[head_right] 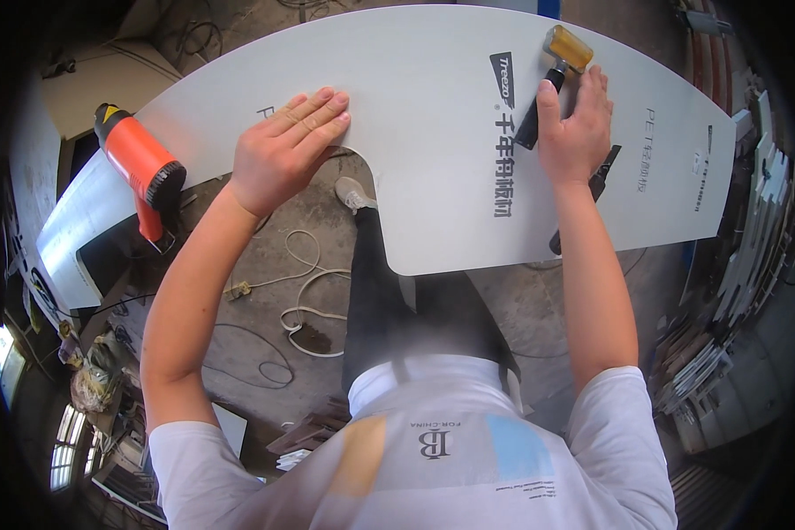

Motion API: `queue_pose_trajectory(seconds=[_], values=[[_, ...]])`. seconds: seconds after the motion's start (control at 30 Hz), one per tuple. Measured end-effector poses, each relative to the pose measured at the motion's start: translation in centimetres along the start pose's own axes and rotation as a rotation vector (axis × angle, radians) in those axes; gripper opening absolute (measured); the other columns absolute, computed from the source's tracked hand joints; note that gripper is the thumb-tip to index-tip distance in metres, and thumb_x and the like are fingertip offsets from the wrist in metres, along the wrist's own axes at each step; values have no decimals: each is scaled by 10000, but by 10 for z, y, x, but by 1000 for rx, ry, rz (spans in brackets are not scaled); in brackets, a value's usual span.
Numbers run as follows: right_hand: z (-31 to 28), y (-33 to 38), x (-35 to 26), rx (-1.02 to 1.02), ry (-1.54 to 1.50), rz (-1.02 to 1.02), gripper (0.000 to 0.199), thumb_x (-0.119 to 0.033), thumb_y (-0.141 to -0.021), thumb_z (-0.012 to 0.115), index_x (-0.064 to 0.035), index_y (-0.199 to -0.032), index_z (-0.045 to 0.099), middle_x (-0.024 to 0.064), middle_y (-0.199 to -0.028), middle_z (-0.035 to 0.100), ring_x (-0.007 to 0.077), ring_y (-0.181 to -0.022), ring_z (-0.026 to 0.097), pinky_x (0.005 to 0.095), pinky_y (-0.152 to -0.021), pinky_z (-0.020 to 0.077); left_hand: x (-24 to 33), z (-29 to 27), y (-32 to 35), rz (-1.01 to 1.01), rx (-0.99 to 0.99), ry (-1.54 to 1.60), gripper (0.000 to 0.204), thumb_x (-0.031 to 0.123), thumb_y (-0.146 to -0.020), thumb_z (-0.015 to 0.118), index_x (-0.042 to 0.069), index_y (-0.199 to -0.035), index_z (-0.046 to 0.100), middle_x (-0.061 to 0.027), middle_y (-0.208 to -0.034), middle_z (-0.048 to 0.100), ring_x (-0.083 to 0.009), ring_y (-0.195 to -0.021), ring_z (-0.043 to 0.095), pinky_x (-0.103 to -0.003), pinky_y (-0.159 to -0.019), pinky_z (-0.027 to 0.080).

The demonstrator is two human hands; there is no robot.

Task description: The person uses a utility knife to trim excess material from the edge of a white panel, then uses a heat gun and a roller tool to smooth and secure the edge of the panel.

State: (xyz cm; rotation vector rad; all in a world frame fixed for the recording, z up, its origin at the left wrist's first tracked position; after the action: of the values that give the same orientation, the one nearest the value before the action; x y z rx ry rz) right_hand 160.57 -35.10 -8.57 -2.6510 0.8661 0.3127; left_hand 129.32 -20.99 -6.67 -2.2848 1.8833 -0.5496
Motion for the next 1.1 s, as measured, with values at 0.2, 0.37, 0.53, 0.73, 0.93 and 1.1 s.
queue_pose_trajectory(seconds=[0.2, 0.37, 0.53, 0.73, 0.93, 1.1], values=[[0, 2, -3, 1, -14, 13, 779, -567, -987, 557, 44, -1470, 514, 202, -1575, 484, 330, -1515, 390, 458, -1270, 248, 7, 3, -4, -165, 59, -45, 403, 374, -841, 774, 121, -1154, 755, -28, -1299, 732, -191, -1227, 688, -351, -1030, 570], [-2, 2, -1, 0, -2, 7, 788, -579, -985, 554, 43, -1467, 516, 198, -1578, 482, 328, -1516, 388, 454, -1270, 246, 2, 4, -5, -127, 45, -34, 389, 354, -807, 796, 146, -1134, 764, -13, -1292, 735, -173, -1202, 700, -340, -997, 588], [-1, -2, -2, 5, 14, 8, 818, -636, -937, 607, 22, -1419, 563, 183, -1573, 493, 328, -1492, 419, 447, -1246, 299, -2, 1, -9, -67, -38, 48, 391, 226, -753, 843, 127, -1119, 745, -13, -1287, 734, -173, -1220, 688, -336, -980, 595], [-10, -2, -1, 12, -198, 115, 642, -507, -813, 832, -44, -1232, 681, 123, -1446, 597, 309, -1413, 478, 431, -1165, 386, -4, -33, 2, -152, -31, 303, 325, 115, -809, 823, 98, -1122, 734, -48, -1225, 754, -267, -1204, 692, -365, -1006, 565], [-8, 9, -7, -248, -368, 449, 342, -279, -833, 845, -39, -1046, 729, 31, -840, 702, 112, -746, 638, 277, -683, 524, 80, -35, 87, -1056, 391, 1074, 282, 119, -1006, 663, -14, -1255, 667, -131, -1196, 744, -188, -1091, 692, -331, -982, 524], [-12, 117, -164, -668, -1027, 45, 309, -68, -855, 783, -46, -1155, 714, 64, -1072, 691, 97, -794, 646, 261, -665, 532, 146, -4, 74, -1139, 428, 1496, 457, 329, -1092, 530, -30, -1374, 542, -122, -1275, 633, -191, -1179, 587, -354, -1041, 459]])
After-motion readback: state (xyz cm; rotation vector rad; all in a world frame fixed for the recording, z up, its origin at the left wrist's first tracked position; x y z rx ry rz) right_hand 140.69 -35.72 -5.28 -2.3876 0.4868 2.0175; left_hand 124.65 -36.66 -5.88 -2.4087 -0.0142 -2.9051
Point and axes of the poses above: each hand's wrist, its own y-axis away from the middle knuckle, its own z-axis out of the palm, x = y × z, the point moved 9 cm from there along -y, towards the middle knuckle
